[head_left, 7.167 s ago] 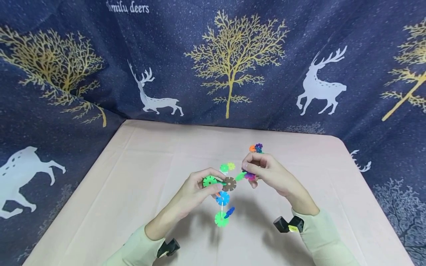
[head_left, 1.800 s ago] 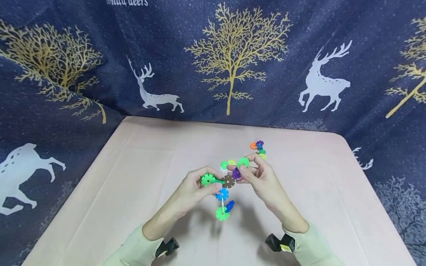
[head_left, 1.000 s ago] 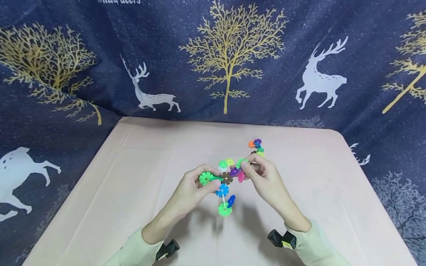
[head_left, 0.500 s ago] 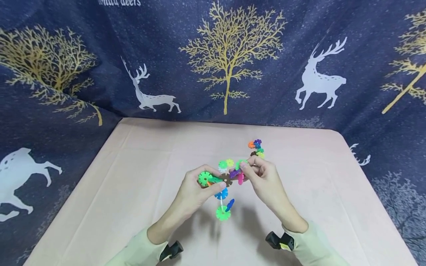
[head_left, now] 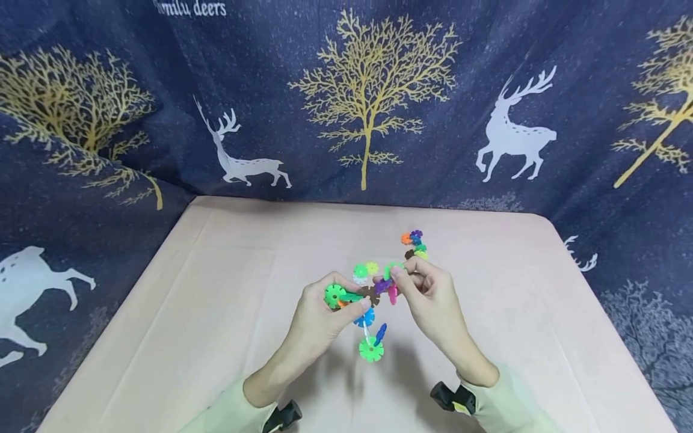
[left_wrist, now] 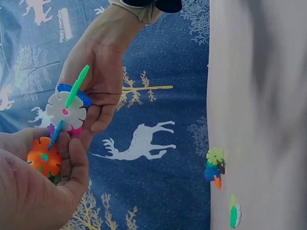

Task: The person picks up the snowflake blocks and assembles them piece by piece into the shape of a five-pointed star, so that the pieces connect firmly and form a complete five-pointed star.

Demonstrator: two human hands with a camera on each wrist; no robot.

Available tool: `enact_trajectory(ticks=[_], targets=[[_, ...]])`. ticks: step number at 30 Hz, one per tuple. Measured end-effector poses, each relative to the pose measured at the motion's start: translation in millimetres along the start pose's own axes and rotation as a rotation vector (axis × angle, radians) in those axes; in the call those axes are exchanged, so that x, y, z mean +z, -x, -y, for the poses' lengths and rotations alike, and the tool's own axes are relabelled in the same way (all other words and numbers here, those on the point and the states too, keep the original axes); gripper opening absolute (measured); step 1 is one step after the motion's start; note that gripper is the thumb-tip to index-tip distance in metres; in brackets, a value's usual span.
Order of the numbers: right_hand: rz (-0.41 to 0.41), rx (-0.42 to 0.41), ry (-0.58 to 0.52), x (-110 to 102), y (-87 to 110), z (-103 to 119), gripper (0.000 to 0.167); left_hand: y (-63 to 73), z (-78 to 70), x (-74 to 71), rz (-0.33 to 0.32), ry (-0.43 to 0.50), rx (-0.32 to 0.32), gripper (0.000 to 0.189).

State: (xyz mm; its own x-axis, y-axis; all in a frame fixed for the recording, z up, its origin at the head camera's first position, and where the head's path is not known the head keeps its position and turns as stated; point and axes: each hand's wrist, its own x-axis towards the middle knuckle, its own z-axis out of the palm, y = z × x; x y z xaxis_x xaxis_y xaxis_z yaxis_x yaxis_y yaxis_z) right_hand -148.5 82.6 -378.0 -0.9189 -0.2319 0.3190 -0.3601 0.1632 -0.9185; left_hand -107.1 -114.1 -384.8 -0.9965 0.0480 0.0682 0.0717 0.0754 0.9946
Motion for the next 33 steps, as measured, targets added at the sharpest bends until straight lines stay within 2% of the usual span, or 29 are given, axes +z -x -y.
enact_trajectory(ticks=[7,12,18,26,33], targets=[[-0.045,-0.048,-0.018,3.5,4.9,4.3,0.018,2.4,-1.8,4.7,-0.033,-0.015,0.026,0.02],[-0.021,-0.088,-0.001,0.9,3.6,1.8,0.013,4.0,-0.8,4.9,-0.029,-0.044,0.014,0.022],[0.013,-0.13,0.053,-8.0,-3.5,1.0,0.011,3.0,1.9,3.5,0.029,-0.075,0.026,0.026],[0.131,-0.066,0.077,-10.2,-11.9,-5.9,0.011,4.7,7.7,-0.9,0.085,-0.107,0.002,0.027],[0.213,-0.075,0.12,-9.5,-23.7,-6.7,0.009,-7.2,9.0,-2.4,0.172,-0.075,-0.019,0.026]])
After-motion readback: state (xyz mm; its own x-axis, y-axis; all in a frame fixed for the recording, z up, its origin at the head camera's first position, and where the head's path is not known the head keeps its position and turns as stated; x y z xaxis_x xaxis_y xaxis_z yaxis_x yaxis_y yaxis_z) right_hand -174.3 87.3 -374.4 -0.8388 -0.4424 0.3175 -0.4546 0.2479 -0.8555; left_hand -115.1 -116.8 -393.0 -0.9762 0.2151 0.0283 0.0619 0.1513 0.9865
